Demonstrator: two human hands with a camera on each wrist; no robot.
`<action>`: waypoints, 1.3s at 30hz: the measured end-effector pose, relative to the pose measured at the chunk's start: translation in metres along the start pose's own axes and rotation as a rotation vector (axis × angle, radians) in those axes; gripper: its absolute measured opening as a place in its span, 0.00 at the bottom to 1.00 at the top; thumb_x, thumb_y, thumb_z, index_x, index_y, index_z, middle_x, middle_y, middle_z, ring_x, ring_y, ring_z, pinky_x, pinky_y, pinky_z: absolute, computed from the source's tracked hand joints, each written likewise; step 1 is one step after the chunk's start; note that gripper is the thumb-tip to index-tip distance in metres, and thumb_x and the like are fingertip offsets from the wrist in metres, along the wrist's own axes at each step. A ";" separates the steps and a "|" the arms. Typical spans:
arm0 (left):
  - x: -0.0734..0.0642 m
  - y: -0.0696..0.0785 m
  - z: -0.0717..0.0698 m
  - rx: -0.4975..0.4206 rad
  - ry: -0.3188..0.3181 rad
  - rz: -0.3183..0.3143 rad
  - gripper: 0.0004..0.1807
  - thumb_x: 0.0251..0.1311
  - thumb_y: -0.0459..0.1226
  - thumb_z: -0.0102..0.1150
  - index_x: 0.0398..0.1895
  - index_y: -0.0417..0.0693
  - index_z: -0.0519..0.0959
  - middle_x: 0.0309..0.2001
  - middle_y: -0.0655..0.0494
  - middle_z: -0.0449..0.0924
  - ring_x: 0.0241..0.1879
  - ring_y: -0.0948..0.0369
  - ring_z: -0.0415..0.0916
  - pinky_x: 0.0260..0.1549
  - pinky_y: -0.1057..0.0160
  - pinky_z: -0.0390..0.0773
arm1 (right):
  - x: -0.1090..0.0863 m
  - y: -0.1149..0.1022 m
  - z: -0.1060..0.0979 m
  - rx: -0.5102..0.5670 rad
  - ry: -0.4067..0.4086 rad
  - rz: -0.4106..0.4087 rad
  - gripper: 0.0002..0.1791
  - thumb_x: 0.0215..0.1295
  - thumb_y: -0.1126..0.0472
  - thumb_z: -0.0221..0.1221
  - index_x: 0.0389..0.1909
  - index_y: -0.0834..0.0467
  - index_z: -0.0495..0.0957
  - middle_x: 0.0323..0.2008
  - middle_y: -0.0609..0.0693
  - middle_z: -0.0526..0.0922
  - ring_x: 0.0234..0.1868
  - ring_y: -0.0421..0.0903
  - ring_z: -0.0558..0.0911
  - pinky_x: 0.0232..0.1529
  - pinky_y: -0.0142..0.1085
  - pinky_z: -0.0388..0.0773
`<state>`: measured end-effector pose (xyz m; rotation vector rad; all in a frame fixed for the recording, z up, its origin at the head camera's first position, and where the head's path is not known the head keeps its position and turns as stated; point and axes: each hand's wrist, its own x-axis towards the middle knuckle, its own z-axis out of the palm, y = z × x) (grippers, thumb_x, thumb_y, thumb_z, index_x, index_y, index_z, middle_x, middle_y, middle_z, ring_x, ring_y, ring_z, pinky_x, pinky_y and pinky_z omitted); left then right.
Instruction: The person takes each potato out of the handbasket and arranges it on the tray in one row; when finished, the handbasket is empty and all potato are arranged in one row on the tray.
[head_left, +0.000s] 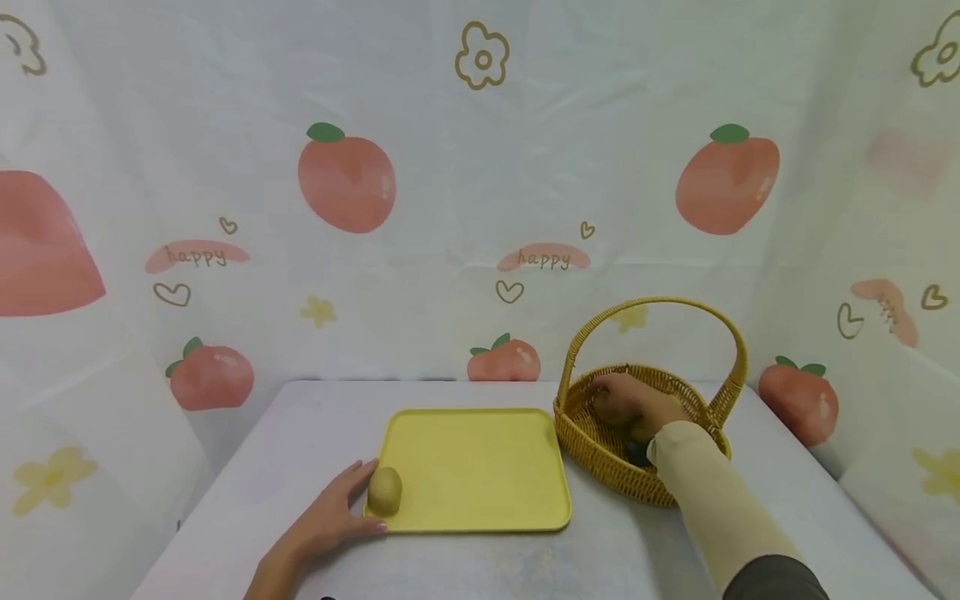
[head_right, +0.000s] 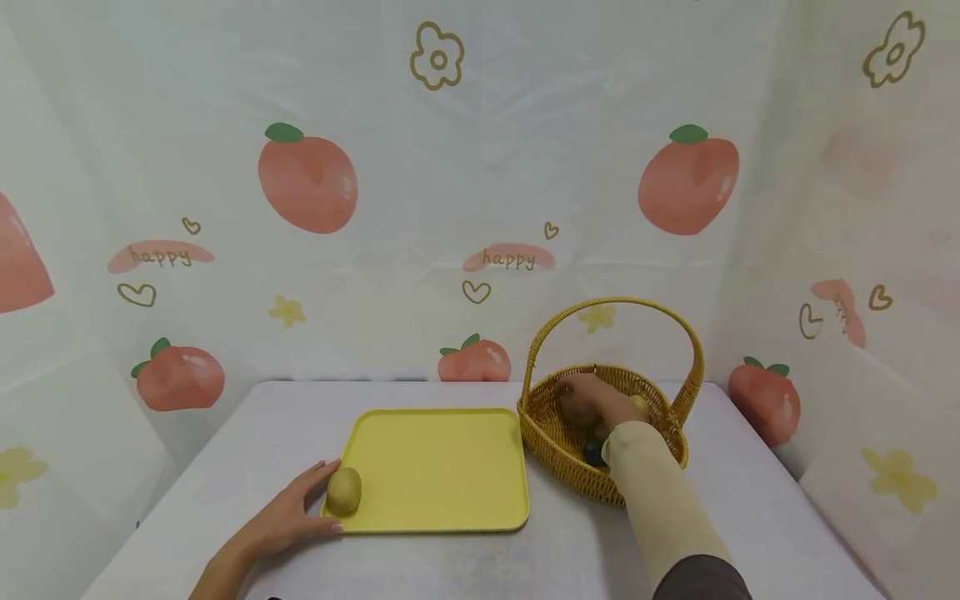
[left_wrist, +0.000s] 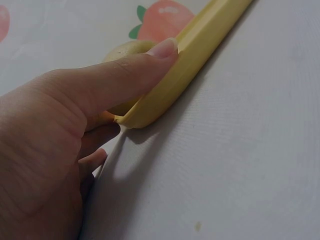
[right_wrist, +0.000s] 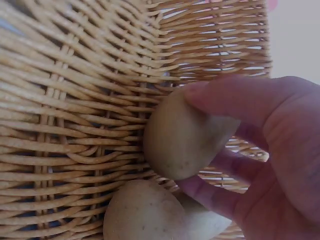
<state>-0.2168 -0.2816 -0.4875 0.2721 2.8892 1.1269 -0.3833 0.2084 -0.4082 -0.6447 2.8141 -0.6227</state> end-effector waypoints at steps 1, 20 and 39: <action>0.000 0.000 0.000 -0.001 0.000 0.003 0.57 0.38 0.55 0.77 0.71 0.39 0.63 0.70 0.31 0.56 0.69 0.34 0.50 0.64 0.32 0.49 | 0.000 0.001 -0.001 -0.011 0.013 -0.012 0.21 0.62 0.71 0.48 0.53 0.57 0.80 0.53 0.57 0.78 0.52 0.56 0.75 0.47 0.47 0.75; -0.003 0.001 -0.002 0.016 -0.001 0.050 0.55 0.40 0.51 0.77 0.71 0.38 0.62 0.69 0.28 0.56 0.69 0.32 0.49 0.63 0.31 0.50 | -0.039 -0.012 -0.029 0.403 0.154 -0.155 0.18 0.70 0.64 0.54 0.58 0.67 0.73 0.53 0.66 0.76 0.53 0.65 0.74 0.51 0.59 0.73; -0.003 0.001 -0.001 0.020 -0.009 0.042 0.55 0.40 0.51 0.77 0.71 0.38 0.62 0.69 0.26 0.54 0.68 0.31 0.49 0.63 0.30 0.50 | -0.062 -0.076 0.020 0.353 0.418 -0.277 0.38 0.52 0.65 0.71 0.65 0.60 0.68 0.59 0.60 0.72 0.49 0.53 0.76 0.47 0.45 0.77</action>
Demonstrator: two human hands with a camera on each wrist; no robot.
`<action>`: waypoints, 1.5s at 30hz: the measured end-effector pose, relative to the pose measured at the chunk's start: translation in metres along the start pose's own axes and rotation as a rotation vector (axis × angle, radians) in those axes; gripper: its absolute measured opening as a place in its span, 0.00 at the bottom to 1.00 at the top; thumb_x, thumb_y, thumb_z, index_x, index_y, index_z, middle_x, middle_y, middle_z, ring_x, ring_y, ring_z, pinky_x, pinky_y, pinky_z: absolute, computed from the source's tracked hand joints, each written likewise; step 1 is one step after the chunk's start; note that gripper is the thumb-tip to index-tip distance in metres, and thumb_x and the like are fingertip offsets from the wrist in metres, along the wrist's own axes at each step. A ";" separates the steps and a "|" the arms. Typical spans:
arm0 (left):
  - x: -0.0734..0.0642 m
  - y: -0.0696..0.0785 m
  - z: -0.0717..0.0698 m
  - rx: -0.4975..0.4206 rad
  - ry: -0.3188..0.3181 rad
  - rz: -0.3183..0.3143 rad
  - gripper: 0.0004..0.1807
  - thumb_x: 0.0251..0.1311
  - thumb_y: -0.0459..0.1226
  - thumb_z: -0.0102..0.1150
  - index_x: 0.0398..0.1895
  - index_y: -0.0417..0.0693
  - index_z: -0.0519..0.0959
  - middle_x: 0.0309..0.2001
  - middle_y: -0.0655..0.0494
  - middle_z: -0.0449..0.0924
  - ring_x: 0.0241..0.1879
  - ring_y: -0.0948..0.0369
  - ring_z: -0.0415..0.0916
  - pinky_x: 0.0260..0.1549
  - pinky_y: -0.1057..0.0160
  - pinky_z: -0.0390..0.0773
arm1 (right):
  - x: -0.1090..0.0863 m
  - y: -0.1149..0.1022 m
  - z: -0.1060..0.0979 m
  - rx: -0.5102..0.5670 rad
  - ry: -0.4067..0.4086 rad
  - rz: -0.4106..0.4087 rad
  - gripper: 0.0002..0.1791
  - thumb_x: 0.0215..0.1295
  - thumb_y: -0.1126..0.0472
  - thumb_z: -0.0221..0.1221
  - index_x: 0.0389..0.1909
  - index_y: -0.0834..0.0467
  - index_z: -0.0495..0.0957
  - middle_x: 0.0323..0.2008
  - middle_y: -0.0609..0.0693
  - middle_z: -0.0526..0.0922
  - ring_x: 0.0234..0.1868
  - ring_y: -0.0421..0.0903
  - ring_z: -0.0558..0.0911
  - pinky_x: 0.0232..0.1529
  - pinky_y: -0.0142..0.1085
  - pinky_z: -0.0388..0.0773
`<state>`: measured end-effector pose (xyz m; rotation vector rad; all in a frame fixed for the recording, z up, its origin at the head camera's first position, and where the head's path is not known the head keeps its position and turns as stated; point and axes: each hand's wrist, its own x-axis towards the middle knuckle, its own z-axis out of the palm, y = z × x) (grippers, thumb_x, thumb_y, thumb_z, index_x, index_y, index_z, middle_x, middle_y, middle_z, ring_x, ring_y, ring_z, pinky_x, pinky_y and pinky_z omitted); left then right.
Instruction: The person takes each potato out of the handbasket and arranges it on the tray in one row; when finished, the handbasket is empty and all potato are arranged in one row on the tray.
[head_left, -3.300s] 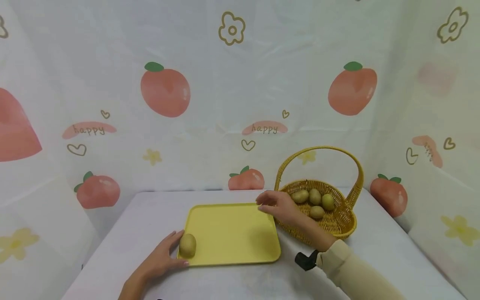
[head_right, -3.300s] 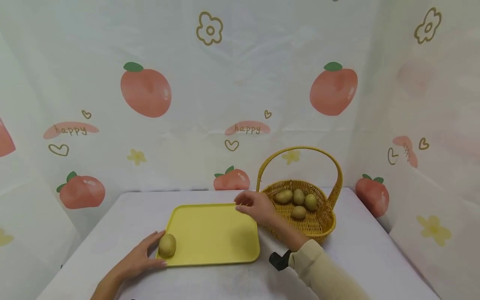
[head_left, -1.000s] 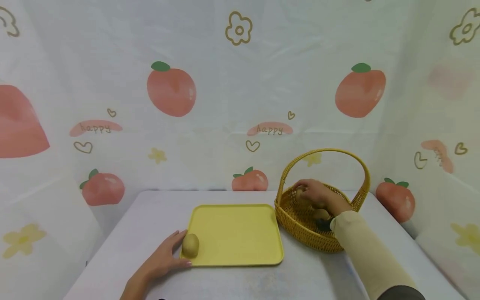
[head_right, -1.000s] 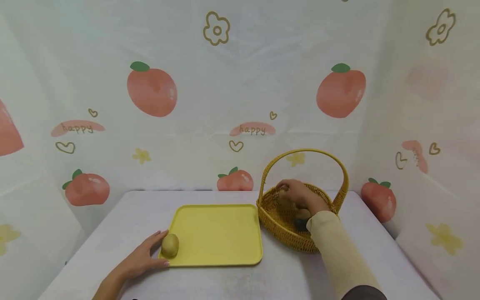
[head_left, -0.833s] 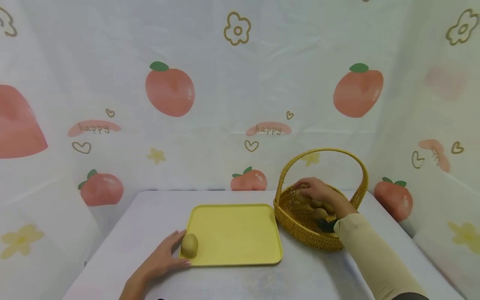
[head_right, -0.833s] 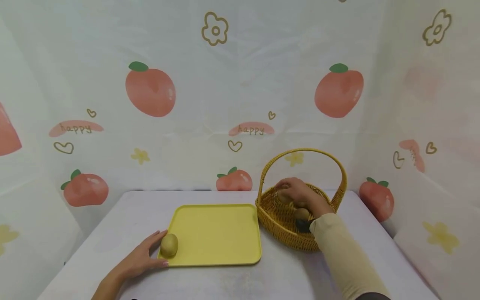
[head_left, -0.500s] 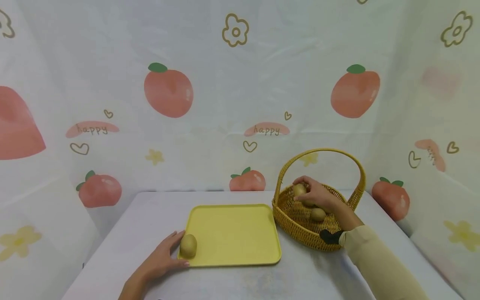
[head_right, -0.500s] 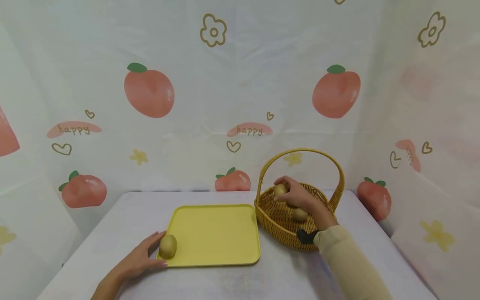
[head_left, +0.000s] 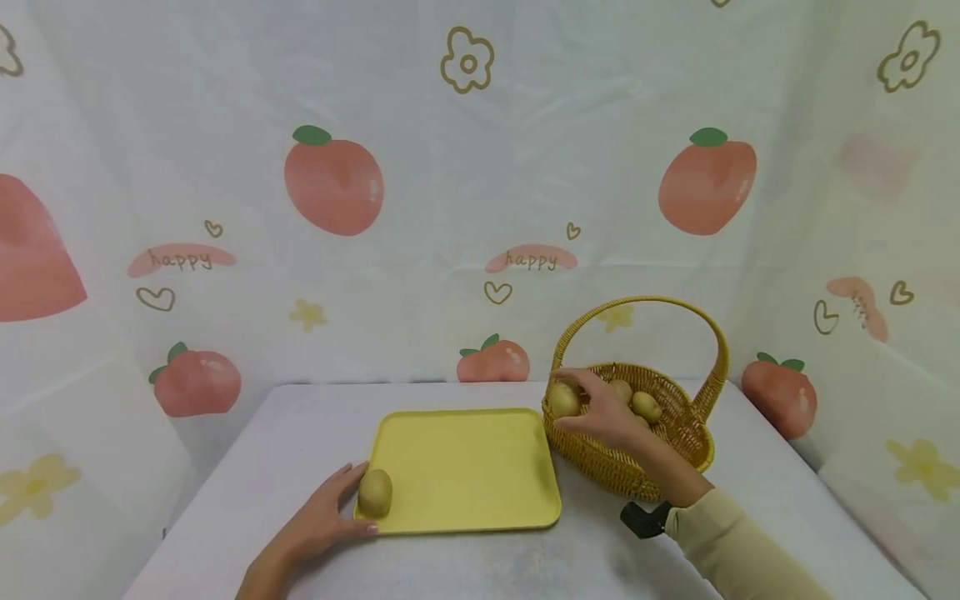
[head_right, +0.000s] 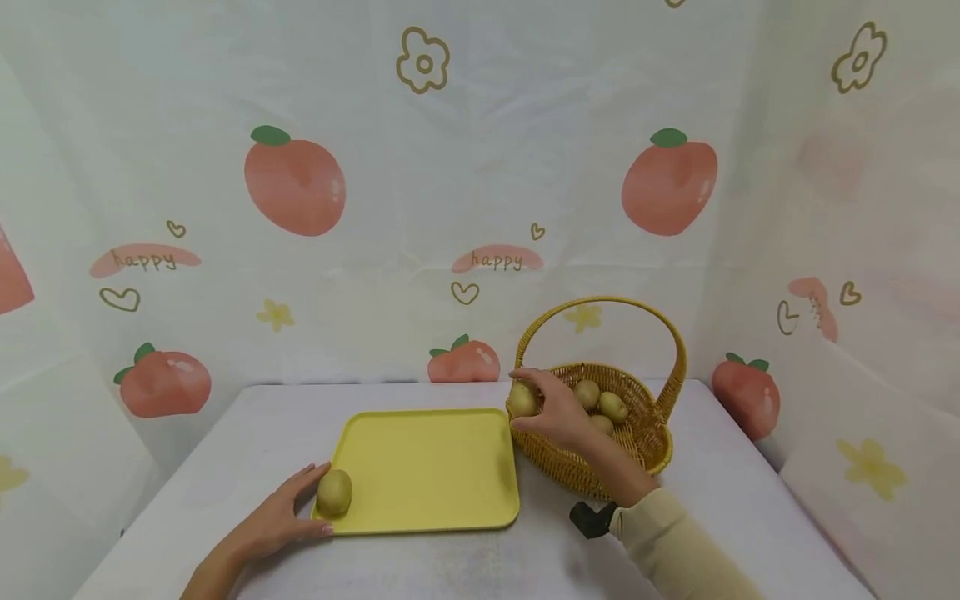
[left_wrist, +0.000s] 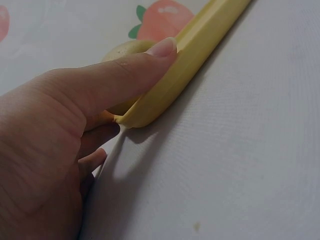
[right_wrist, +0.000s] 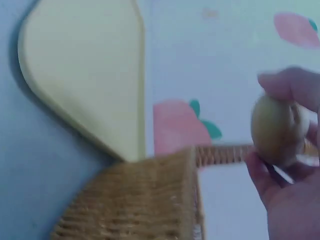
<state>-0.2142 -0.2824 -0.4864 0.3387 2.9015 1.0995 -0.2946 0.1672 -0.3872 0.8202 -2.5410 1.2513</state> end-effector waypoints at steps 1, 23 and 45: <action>0.000 0.000 0.000 -0.002 0.000 0.000 0.55 0.41 0.51 0.77 0.71 0.38 0.62 0.69 0.26 0.54 0.68 0.31 0.49 0.63 0.30 0.50 | -0.001 -0.002 0.003 -0.003 0.017 -0.017 0.38 0.52 0.66 0.71 0.65 0.62 0.68 0.60 0.60 0.72 0.51 0.54 0.76 0.49 0.47 0.77; 0.002 -0.004 0.002 0.002 0.011 0.018 0.55 0.40 0.52 0.77 0.71 0.37 0.62 0.69 0.27 0.56 0.68 0.31 0.50 0.63 0.31 0.50 | 0.019 -0.036 0.088 -0.003 -0.054 -0.208 0.37 0.49 0.64 0.72 0.62 0.62 0.70 0.55 0.55 0.76 0.49 0.49 0.76 0.48 0.48 0.78; 0.001 -0.001 -0.001 0.001 0.020 0.041 0.55 0.41 0.54 0.76 0.71 0.38 0.63 0.69 0.28 0.57 0.68 0.32 0.50 0.62 0.30 0.52 | 0.042 -0.054 0.218 -0.090 -0.352 -0.096 0.42 0.47 0.58 0.74 0.66 0.53 0.69 0.52 0.41 0.77 0.51 0.37 0.73 0.54 0.29 0.70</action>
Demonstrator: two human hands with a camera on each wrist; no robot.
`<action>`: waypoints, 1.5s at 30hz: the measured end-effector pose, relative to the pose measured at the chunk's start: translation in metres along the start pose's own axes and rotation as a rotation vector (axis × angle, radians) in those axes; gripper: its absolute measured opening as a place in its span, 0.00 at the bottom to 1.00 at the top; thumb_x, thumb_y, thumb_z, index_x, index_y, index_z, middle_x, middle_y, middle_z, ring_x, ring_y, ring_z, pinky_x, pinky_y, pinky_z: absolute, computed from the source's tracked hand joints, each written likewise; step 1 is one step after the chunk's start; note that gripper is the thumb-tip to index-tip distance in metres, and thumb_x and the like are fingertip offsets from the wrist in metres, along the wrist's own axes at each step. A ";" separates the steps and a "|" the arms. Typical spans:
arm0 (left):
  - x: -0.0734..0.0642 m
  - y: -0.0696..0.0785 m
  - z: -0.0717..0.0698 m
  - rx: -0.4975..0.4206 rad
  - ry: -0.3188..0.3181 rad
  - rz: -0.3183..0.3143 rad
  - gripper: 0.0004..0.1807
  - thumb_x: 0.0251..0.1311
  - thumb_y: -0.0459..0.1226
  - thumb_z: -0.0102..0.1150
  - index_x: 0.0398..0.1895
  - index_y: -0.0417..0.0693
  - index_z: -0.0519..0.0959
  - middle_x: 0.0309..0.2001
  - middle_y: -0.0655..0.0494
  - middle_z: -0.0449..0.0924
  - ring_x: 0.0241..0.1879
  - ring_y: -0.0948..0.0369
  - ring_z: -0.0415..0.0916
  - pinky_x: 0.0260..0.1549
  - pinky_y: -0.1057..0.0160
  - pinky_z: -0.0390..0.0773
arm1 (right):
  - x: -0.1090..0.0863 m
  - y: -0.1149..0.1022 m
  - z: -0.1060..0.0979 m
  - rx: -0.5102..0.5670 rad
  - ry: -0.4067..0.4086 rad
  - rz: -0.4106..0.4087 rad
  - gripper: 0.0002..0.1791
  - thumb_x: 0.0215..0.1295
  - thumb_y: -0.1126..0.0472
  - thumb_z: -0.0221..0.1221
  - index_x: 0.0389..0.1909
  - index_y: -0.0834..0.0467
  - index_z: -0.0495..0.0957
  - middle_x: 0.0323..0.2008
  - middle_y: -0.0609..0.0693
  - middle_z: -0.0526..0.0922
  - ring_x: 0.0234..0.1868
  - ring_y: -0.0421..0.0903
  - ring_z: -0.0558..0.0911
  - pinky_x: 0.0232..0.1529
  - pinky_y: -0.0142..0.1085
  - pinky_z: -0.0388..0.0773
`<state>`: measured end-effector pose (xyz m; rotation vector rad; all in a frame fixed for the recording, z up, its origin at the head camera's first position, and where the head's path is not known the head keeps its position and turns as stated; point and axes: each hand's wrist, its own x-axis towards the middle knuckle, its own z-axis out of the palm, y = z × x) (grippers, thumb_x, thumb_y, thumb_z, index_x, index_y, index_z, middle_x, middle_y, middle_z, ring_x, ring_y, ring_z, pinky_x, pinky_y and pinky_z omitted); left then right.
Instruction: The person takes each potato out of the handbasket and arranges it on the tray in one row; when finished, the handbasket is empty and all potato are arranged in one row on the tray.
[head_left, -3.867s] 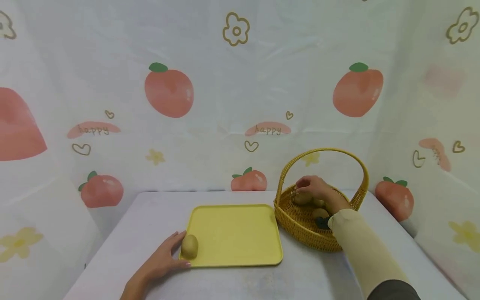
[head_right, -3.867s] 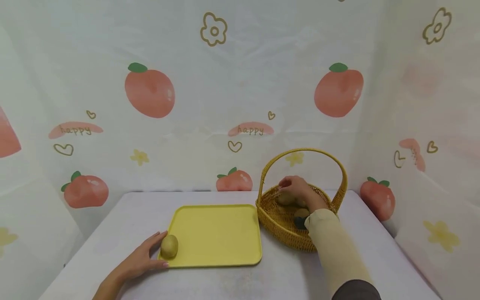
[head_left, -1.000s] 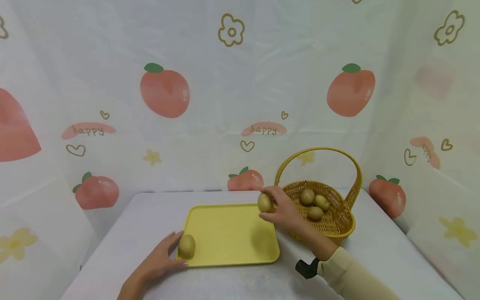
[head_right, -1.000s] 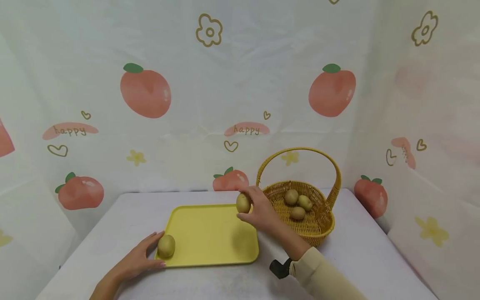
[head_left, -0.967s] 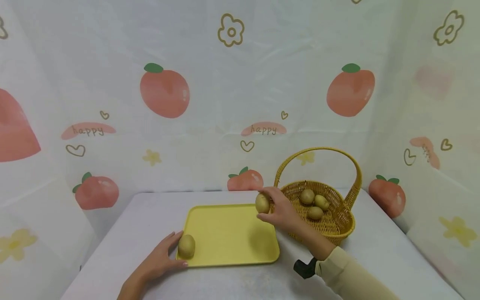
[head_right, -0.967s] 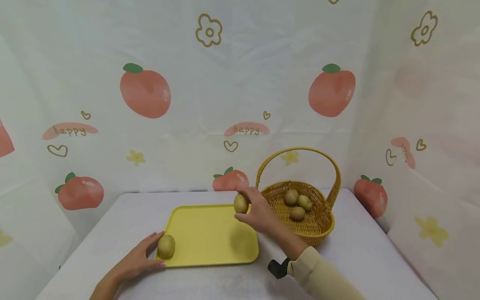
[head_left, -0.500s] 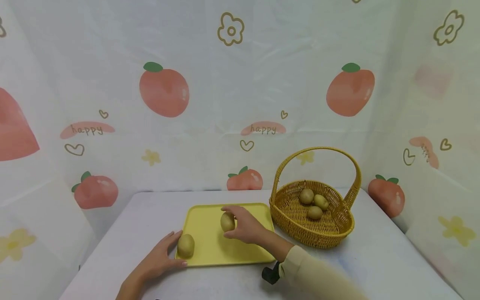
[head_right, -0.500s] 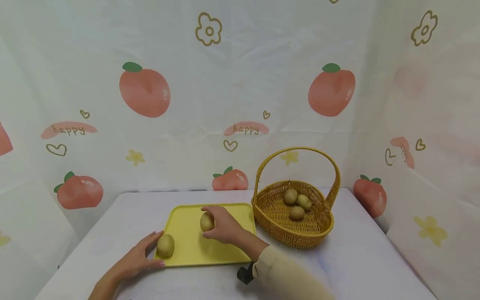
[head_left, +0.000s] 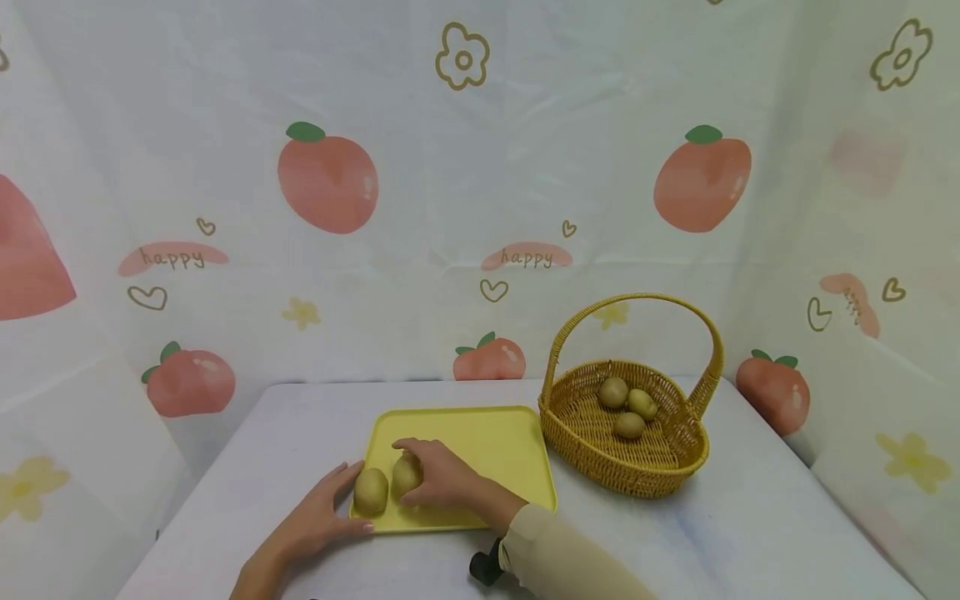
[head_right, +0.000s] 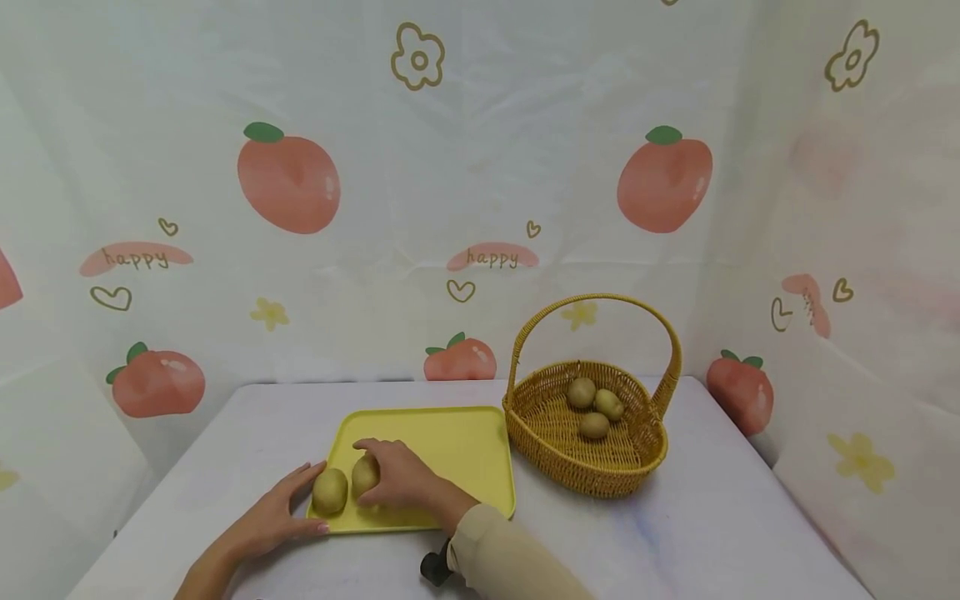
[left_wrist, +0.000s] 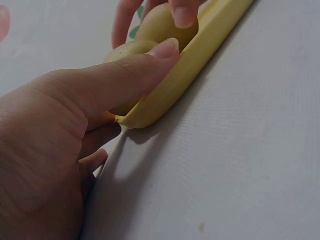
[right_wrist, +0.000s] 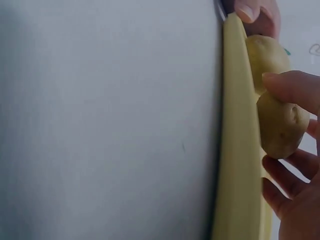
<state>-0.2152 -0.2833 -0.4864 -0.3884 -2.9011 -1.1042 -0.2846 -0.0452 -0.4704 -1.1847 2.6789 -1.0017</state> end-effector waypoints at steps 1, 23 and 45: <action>0.000 0.000 0.000 0.000 -0.003 -0.002 0.55 0.41 0.54 0.76 0.71 0.38 0.63 0.69 0.28 0.56 0.68 0.32 0.50 0.62 0.30 0.52 | 0.000 -0.001 0.002 0.012 0.003 0.007 0.42 0.46 0.58 0.74 0.66 0.52 0.69 0.51 0.40 0.77 0.51 0.37 0.73 0.54 0.29 0.71; 0.000 0.001 0.000 0.009 -0.009 0.009 0.54 0.42 0.51 0.76 0.70 0.36 0.62 0.68 0.25 0.55 0.67 0.30 0.51 0.61 0.29 0.53 | -0.024 0.008 -0.015 0.116 0.067 0.048 0.41 0.52 0.55 0.73 0.68 0.52 0.67 0.63 0.48 0.72 0.58 0.45 0.75 0.56 0.35 0.73; 0.002 -0.001 0.001 0.015 -0.003 -0.005 0.55 0.40 0.52 0.77 0.70 0.35 0.63 0.68 0.26 0.57 0.67 0.30 0.51 0.62 0.30 0.51 | -0.076 0.047 -0.106 0.102 0.102 0.012 0.23 0.61 0.63 0.66 0.57 0.62 0.75 0.53 0.58 0.79 0.48 0.56 0.80 0.46 0.51 0.78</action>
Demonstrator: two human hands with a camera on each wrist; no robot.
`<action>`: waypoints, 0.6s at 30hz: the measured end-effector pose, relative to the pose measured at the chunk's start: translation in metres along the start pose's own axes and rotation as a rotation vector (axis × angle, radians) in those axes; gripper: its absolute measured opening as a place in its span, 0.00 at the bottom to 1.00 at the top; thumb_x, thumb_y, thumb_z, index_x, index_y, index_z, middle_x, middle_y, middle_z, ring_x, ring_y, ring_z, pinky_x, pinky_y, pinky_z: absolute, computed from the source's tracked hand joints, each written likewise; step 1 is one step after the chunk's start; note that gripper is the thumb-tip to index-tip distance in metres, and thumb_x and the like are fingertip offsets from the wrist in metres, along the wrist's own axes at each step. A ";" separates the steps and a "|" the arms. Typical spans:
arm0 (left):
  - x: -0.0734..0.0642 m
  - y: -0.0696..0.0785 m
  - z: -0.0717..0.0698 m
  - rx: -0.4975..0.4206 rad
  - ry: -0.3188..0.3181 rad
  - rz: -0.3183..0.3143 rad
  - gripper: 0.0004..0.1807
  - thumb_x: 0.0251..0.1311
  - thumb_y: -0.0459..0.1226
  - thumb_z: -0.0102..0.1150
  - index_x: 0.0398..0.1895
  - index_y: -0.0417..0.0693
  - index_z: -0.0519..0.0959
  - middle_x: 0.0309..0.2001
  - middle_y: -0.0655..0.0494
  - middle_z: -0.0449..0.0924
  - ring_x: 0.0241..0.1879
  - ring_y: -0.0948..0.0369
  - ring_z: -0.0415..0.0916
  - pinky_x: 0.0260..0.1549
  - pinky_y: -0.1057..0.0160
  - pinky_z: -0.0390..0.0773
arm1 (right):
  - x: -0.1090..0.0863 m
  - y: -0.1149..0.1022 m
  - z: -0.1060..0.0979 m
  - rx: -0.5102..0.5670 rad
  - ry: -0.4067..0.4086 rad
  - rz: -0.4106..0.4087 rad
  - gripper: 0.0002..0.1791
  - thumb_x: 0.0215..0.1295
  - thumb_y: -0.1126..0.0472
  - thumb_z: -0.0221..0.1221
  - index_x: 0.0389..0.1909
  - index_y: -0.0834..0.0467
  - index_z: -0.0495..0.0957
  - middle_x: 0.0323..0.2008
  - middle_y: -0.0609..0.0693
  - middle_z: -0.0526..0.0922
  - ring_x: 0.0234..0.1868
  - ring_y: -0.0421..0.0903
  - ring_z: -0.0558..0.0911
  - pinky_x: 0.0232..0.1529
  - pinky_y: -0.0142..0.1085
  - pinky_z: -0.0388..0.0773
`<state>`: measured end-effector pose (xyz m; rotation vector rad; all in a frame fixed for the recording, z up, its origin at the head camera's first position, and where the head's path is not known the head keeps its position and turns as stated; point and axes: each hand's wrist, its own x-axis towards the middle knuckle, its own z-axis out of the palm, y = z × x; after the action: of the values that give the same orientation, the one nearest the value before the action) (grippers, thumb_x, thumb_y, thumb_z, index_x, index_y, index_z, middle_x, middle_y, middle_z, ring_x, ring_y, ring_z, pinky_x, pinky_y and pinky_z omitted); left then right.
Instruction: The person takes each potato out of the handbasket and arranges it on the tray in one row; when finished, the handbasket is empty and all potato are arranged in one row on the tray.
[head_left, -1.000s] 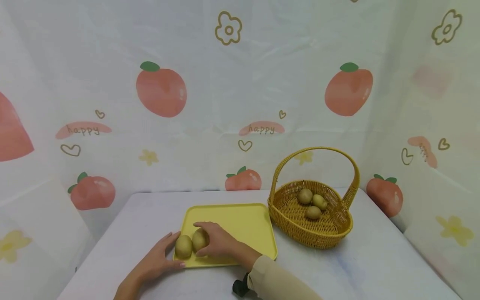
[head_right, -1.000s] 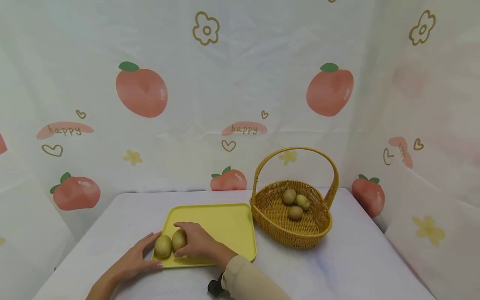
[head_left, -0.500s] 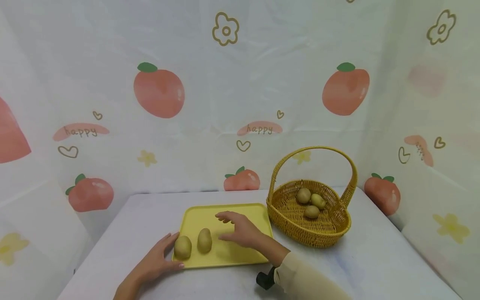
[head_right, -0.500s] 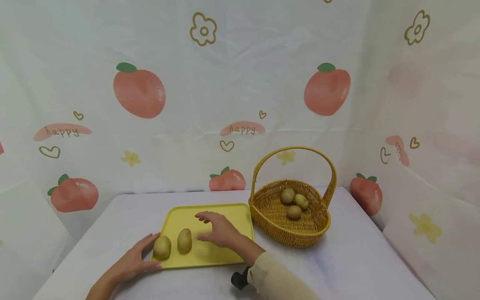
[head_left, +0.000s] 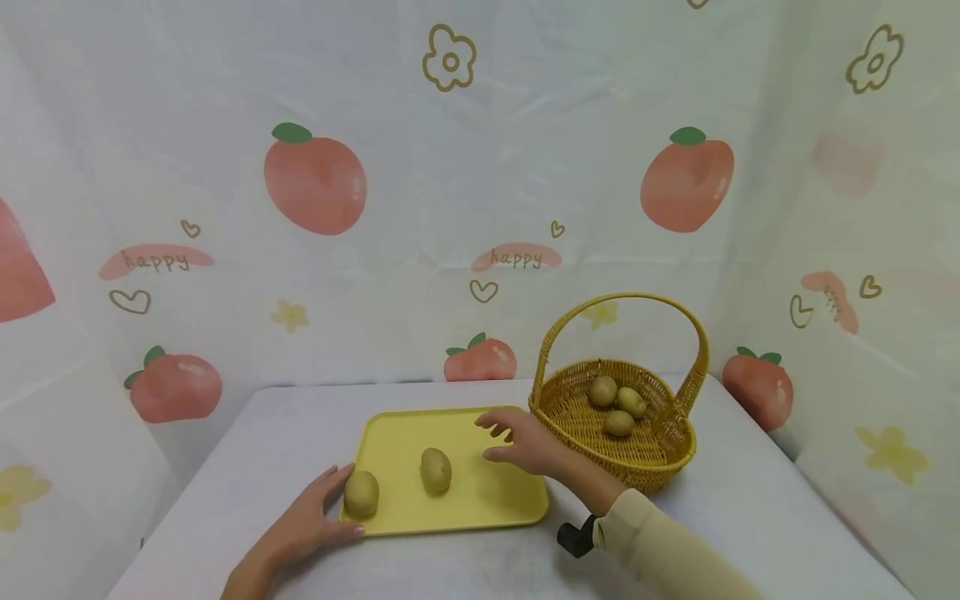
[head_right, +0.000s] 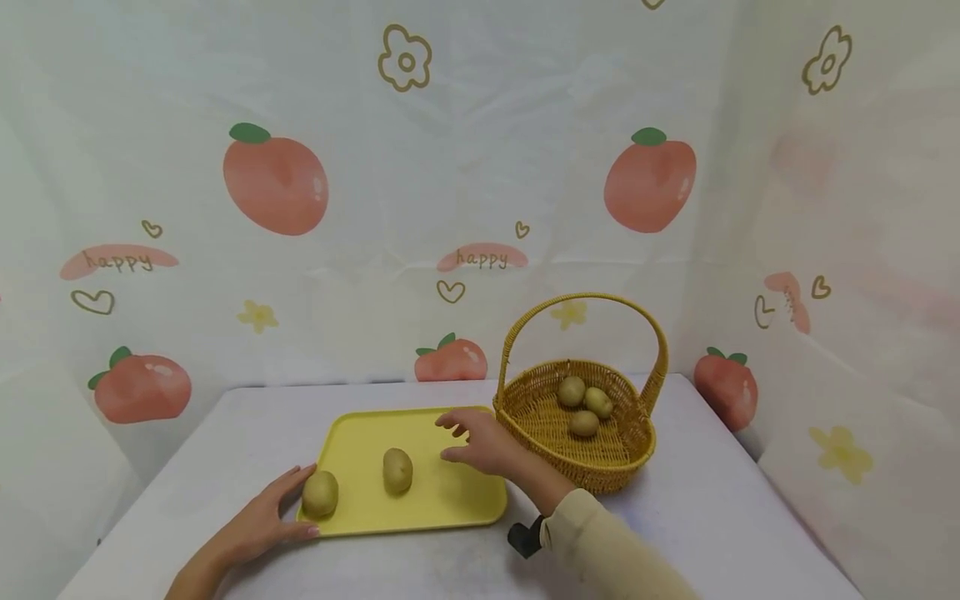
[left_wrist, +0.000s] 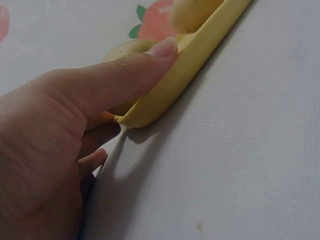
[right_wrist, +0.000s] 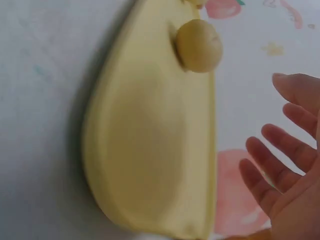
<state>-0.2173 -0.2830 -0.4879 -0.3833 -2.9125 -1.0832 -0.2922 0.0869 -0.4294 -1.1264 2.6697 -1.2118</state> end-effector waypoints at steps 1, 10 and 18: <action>0.000 0.000 0.000 -0.001 0.000 -0.004 0.56 0.40 0.52 0.77 0.70 0.35 0.63 0.68 0.26 0.57 0.67 0.30 0.51 0.62 0.30 0.51 | 0.001 0.001 0.005 0.012 -0.019 0.013 0.24 0.61 0.63 0.66 0.58 0.61 0.75 0.55 0.57 0.78 0.49 0.56 0.79 0.46 0.49 0.79; -0.001 -0.002 0.000 0.000 0.008 0.009 0.55 0.40 0.53 0.76 0.70 0.35 0.63 0.68 0.26 0.56 0.67 0.30 0.51 0.62 0.30 0.51 | 0.025 -0.012 0.059 0.049 -0.128 0.057 0.31 0.57 0.59 0.70 0.62 0.55 0.73 0.60 0.49 0.74 0.53 0.49 0.78 0.43 0.31 0.77; 0.000 -0.001 0.000 -0.018 -0.034 -0.055 0.56 0.41 0.54 0.76 0.72 0.38 0.61 0.70 0.29 0.55 0.69 0.31 0.49 0.63 0.30 0.49 | 0.043 -0.028 0.093 -0.020 -0.114 0.050 0.30 0.51 0.58 0.73 0.57 0.53 0.78 0.50 0.43 0.77 0.44 0.37 0.76 0.46 0.27 0.73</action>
<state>-0.2178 -0.2839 -0.4882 -0.3272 -2.9618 -1.1217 -0.2812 -0.0129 -0.4645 -1.0898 2.6143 -1.0816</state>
